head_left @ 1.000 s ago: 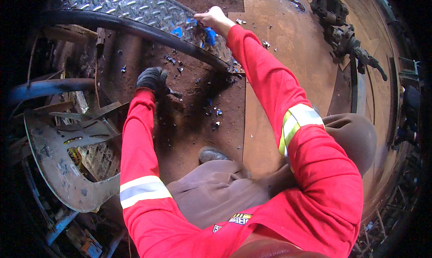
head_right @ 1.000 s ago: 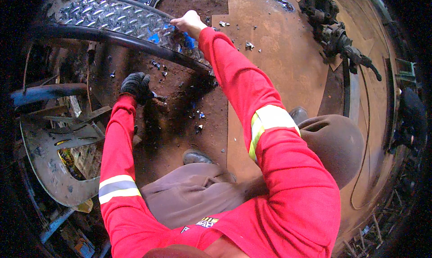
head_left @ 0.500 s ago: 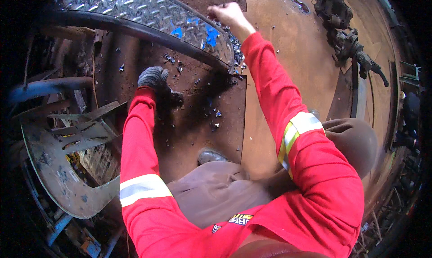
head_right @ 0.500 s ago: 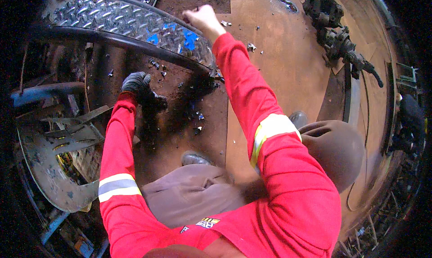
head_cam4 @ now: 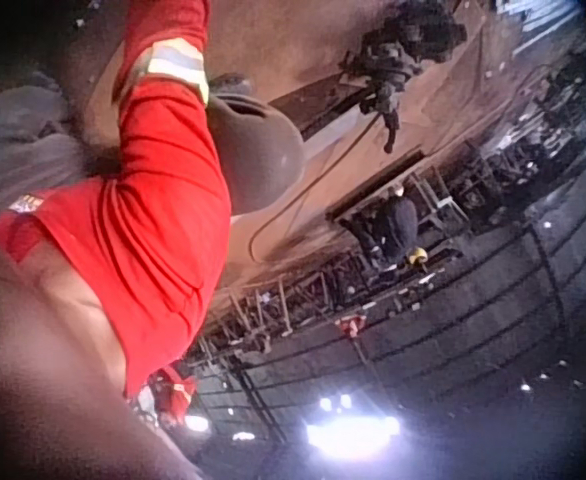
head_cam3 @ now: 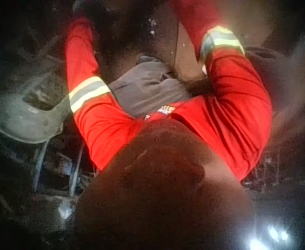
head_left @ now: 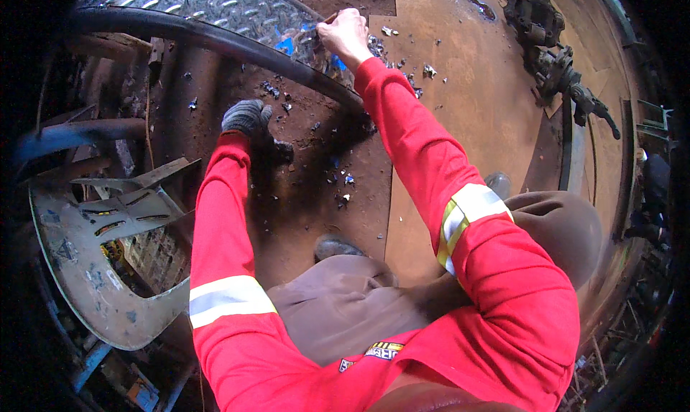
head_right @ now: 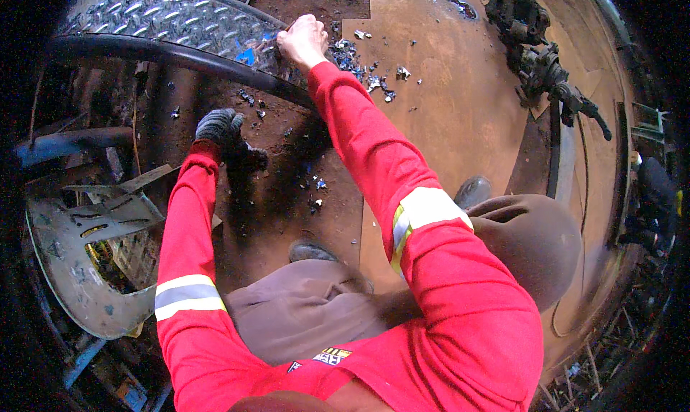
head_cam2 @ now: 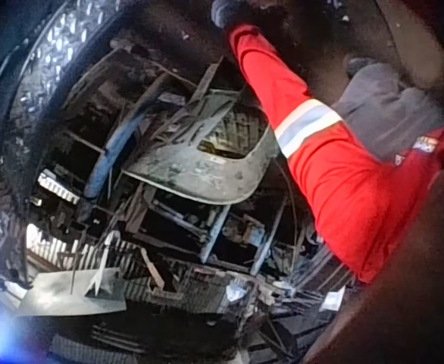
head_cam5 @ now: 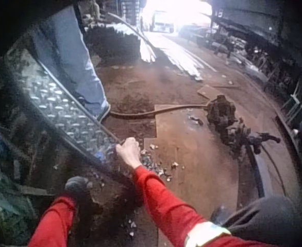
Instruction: The person scrapes blue paint off a curved metal plate using a handheld tool. They repeatedly rub the tool along the surface to remove paint chips, which fall onto the floor.
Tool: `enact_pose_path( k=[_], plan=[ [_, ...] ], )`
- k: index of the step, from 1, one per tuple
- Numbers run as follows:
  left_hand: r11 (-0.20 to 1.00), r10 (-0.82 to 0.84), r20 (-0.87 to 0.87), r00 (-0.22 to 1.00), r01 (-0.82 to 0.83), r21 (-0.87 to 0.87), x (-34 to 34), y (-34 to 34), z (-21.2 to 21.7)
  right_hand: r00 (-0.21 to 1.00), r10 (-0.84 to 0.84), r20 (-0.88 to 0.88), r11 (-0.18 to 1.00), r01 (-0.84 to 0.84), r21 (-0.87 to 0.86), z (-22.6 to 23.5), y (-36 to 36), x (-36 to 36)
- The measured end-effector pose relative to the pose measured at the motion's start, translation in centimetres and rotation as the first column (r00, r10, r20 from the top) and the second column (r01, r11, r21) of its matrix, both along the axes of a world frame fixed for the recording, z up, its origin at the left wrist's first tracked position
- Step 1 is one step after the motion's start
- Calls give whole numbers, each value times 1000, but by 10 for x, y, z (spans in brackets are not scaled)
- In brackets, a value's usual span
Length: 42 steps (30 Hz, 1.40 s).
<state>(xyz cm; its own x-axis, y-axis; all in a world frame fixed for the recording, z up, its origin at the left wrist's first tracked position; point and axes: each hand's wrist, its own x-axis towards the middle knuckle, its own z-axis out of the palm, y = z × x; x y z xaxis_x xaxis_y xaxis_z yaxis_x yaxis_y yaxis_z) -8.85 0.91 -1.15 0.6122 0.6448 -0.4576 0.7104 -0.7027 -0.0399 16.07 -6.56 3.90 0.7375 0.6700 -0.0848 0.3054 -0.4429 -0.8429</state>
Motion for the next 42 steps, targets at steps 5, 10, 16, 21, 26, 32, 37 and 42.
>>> enact_pose_path(
  k=[5,10,16,21,26,32,37,42],
  plan=[
    [998,-41,9,999,41,-37,20,-3,1,999,-4,44,1000,6,-27,-8,7,3],
    [996,-86,24,996,87,-29,32,-13,1,997,54,-57,997,-57,-46,-7,12,6],
    [996,-79,62,995,81,-43,40,-14,7,926,34,-376,997,-3,81,1,19,22],
    [999,22,18,1000,-22,-41,20,3,7,946,221,-236,872,-83,482,36,10,33],
    [988,-148,-18,989,149,37,15,8,17,985,106,-139,982,-82,169,-9,-3,32],
    [999,-45,-120,992,45,0,37,-21,45,993,6,-119,999,-10,-32,-13,0,19],
    [998,-51,-54,997,49,-35,42,-26,41,994,49,-98,985,-65,-160,18,5,15],
    [994,-109,-27,994,109,-5,51,-17,20,997,72,-42,978,-79,-193,31,10,11]
  ],
)
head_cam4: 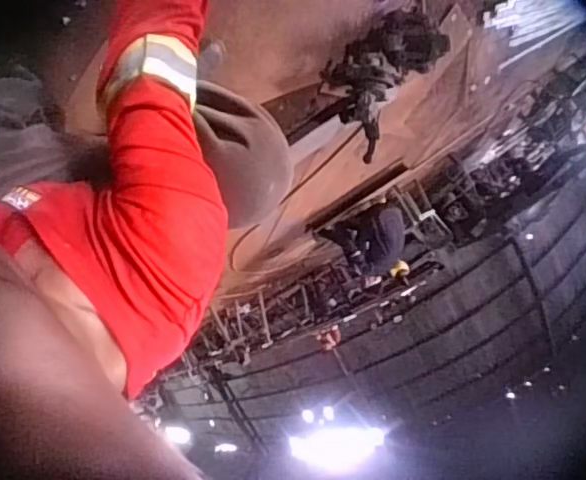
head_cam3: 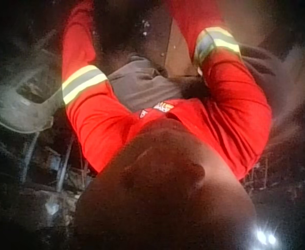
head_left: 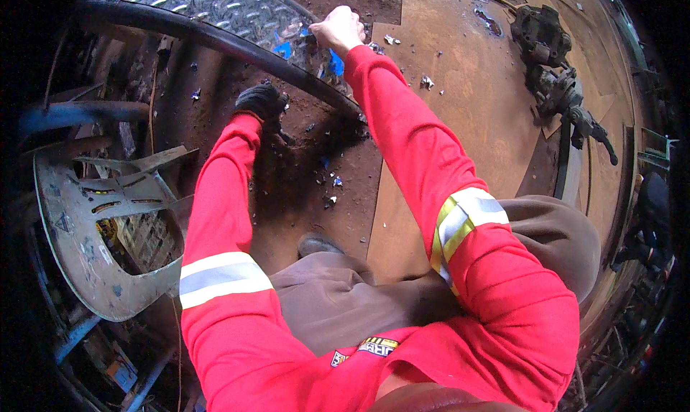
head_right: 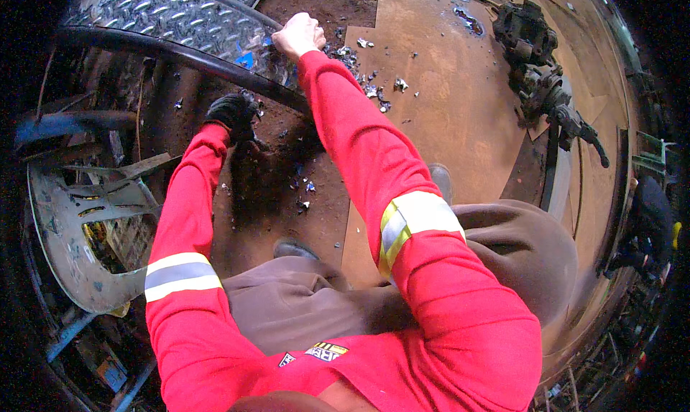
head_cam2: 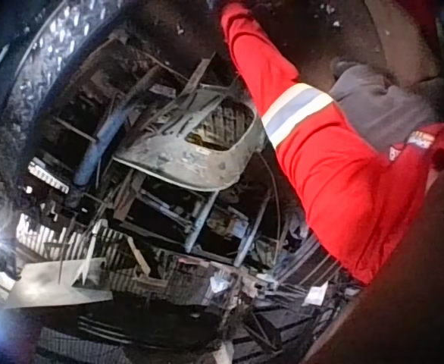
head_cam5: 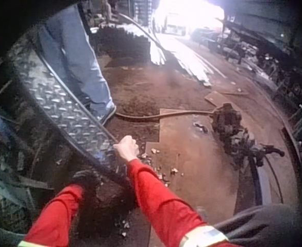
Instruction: The person scrapes blue paint off a curved metal plate using a handheld tool. They repeatedly rub the tool along the surface to remove paint chips, which fall onto the floor.
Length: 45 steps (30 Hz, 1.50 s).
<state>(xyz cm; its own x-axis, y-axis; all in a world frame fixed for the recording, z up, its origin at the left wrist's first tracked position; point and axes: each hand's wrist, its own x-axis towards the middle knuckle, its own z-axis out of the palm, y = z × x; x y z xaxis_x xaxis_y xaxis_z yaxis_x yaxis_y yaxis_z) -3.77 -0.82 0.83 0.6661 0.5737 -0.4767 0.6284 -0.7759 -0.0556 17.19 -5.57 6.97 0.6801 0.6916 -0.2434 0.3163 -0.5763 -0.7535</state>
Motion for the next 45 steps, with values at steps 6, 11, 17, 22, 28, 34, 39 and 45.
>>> enact_pose_path(
  k=[6,11,17,22,28,34,39,45],
  plan=[
    [997,73,42,996,-72,-17,-6,1,-10,997,-35,-65,999,35,8,-13,7,0],
    [1000,-4,-111,994,3,-6,5,-11,29,849,42,-527,950,130,285,-17,9,4],
    [1000,-17,-46,999,16,-13,-10,-8,28,807,352,-474,806,-3,592,50,23,9],
    [1000,-9,-52,999,10,1,-5,-5,24,962,259,91,886,-274,374,-17,-10,30],
    [993,-111,-152,982,116,21,2,-12,38,964,226,141,909,-261,325,-53,-29,7],
    [990,135,-12,991,-135,-33,3,-9,18,949,144,279,891,-247,381,-67,-22,0],
    [989,134,-62,989,-137,-47,1,1,5,948,110,300,870,-238,433,-69,-22,-2],
    [992,-126,59,990,125,20,-5,-4,2,938,47,343,867,-209,453,-67,-22,-5]
  ],
)
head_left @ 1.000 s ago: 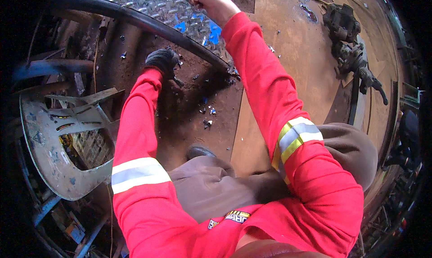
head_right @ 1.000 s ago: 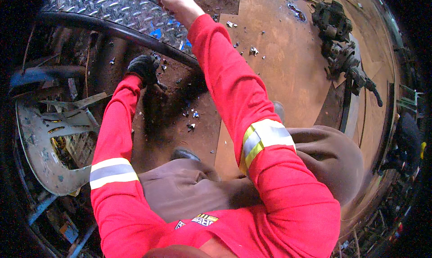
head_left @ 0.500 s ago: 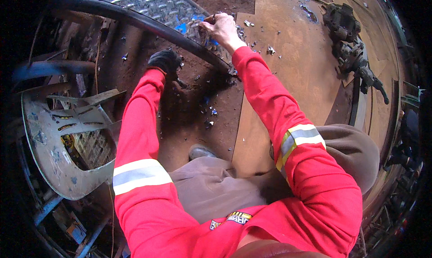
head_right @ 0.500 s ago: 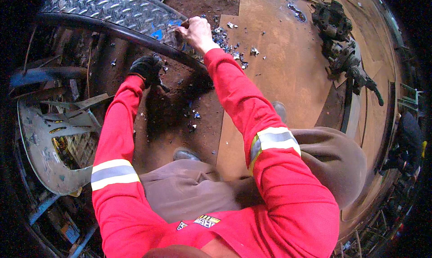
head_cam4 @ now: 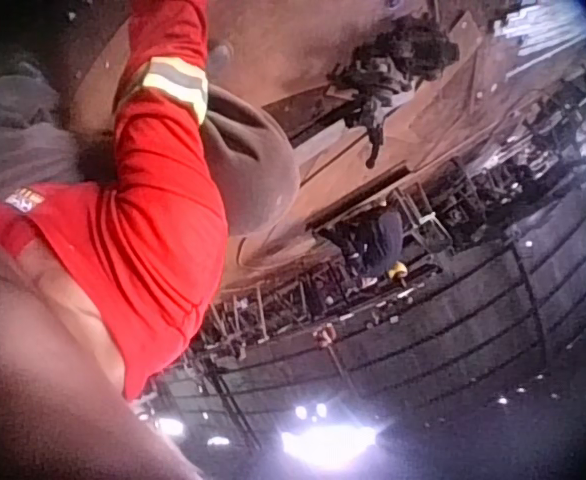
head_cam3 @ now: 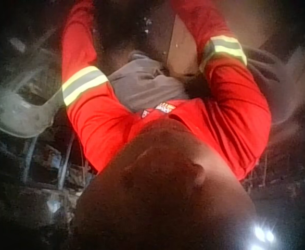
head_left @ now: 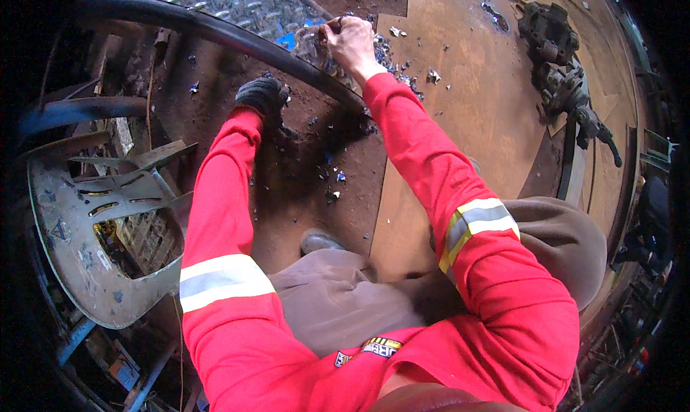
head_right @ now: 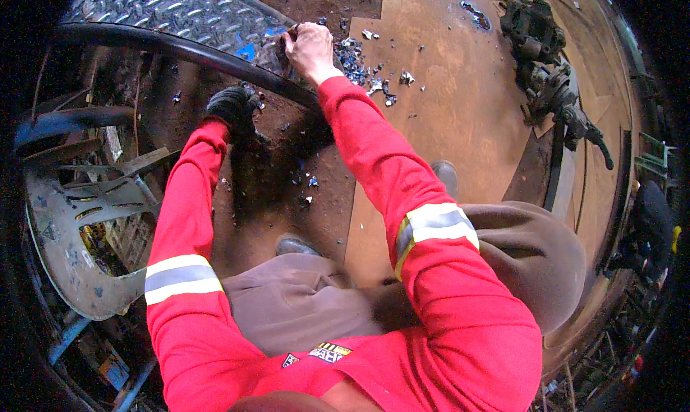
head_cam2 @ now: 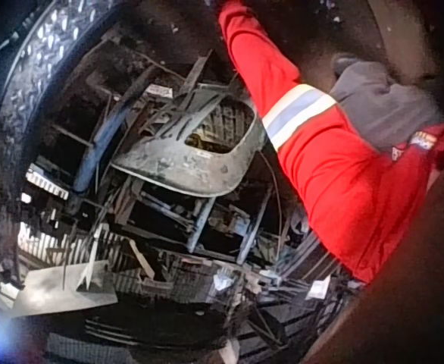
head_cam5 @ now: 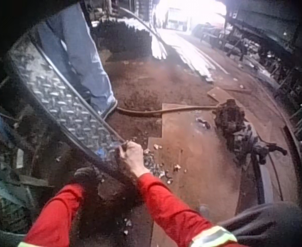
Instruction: The person scrapes blue paint off a curved metal plate using a handheld tool. They repeatedly rub the tool along the surface to remove paint chips, which fall onto the floor.
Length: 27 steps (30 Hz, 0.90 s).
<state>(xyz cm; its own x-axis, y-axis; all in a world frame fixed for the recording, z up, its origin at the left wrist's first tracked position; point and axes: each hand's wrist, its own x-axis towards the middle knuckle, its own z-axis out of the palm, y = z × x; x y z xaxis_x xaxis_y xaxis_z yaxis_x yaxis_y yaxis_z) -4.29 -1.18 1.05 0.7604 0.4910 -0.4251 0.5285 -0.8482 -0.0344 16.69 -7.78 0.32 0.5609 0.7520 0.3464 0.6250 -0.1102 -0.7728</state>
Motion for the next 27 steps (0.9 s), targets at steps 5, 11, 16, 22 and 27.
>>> enact_pose_path(
  k=[5,11,16,22,27],
  plan=[
    [992,115,-100,988,-119,-38,0,15,-18,982,26,-186,1000,-23,18,1,2,2],
    [999,12,-127,992,-16,-32,11,-2,12,995,91,-48,994,-94,-60,10,-8,3],
    [993,65,-134,989,-78,-89,7,1,3,995,20,96,998,-14,-68,24,-10,-9],
    [998,33,-97,995,-38,-50,5,0,-2,970,39,-239,999,-37,14,6,-1,0],
    [998,62,-83,995,-64,-23,5,-3,4,941,82,-329,995,-93,-21,9,-4,2]
  ],
)
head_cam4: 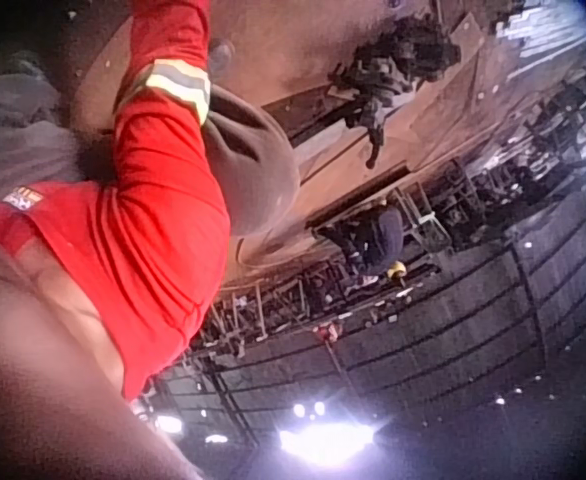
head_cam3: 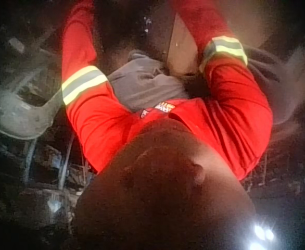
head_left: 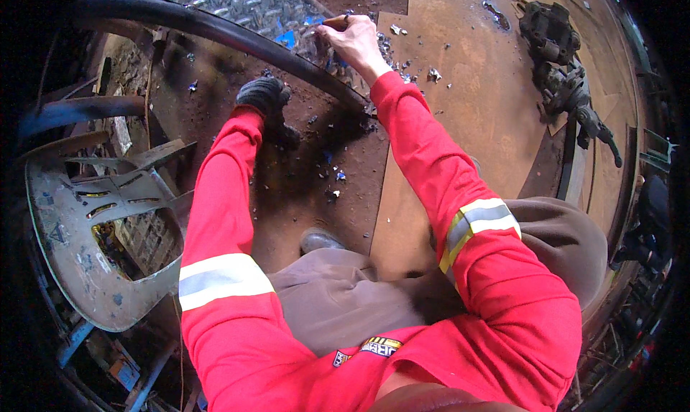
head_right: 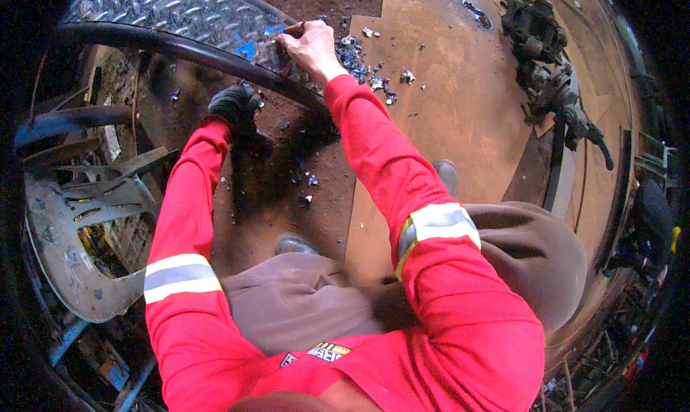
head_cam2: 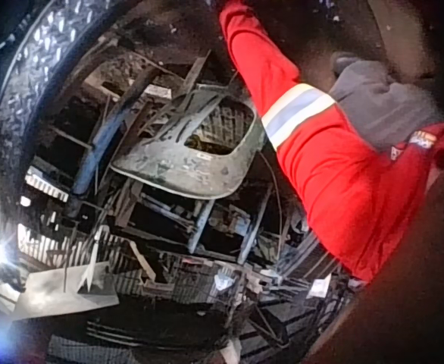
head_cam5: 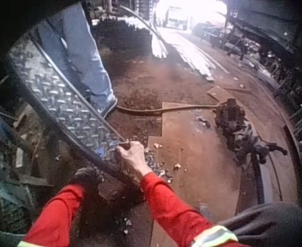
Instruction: The person scrapes blue paint off a curved metal plate using a handheld tool. They repeatedly rub the tool along the surface to remove paint chips, which fall onto the floor.
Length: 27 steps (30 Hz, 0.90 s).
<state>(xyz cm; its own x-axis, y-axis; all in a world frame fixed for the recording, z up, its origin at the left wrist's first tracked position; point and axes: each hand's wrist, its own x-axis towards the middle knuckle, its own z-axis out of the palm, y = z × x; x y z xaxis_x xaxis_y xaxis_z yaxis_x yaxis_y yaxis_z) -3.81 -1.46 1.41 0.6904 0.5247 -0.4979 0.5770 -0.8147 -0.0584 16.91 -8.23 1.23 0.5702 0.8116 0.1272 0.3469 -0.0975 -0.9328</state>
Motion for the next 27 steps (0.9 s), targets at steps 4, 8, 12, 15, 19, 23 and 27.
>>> enact_pose_path(
  k=[4,8,12,15,19,23,27],
  plan=[
    [999,-35,-48,998,33,-31,4,1,-3,992,-57,110,990,70,-123,8,3,-7],
    [991,124,-6,992,-124,-58,-2,12,-26,987,-92,131,989,106,-100,10,6,-12],
    [998,-20,-42,999,18,-54,4,4,-8,989,-126,73,988,131,-81,8,5,-11],
    [998,-59,-49,997,57,-39,6,-6,8,987,-133,96,986,141,-91,11,2,-16],
    [993,95,-55,994,-98,-66,10,-8,10,975,-135,179,984,153,-90,13,2,-20],
    [998,57,-36,998,-58,-36,8,0,-6,983,-135,121,990,137,-12,2,3,-14],
    [998,-2,-82,997,-3,-62,5,6,-8,999,-22,45,1000,22,11,6,-4,-9]
  ],
)
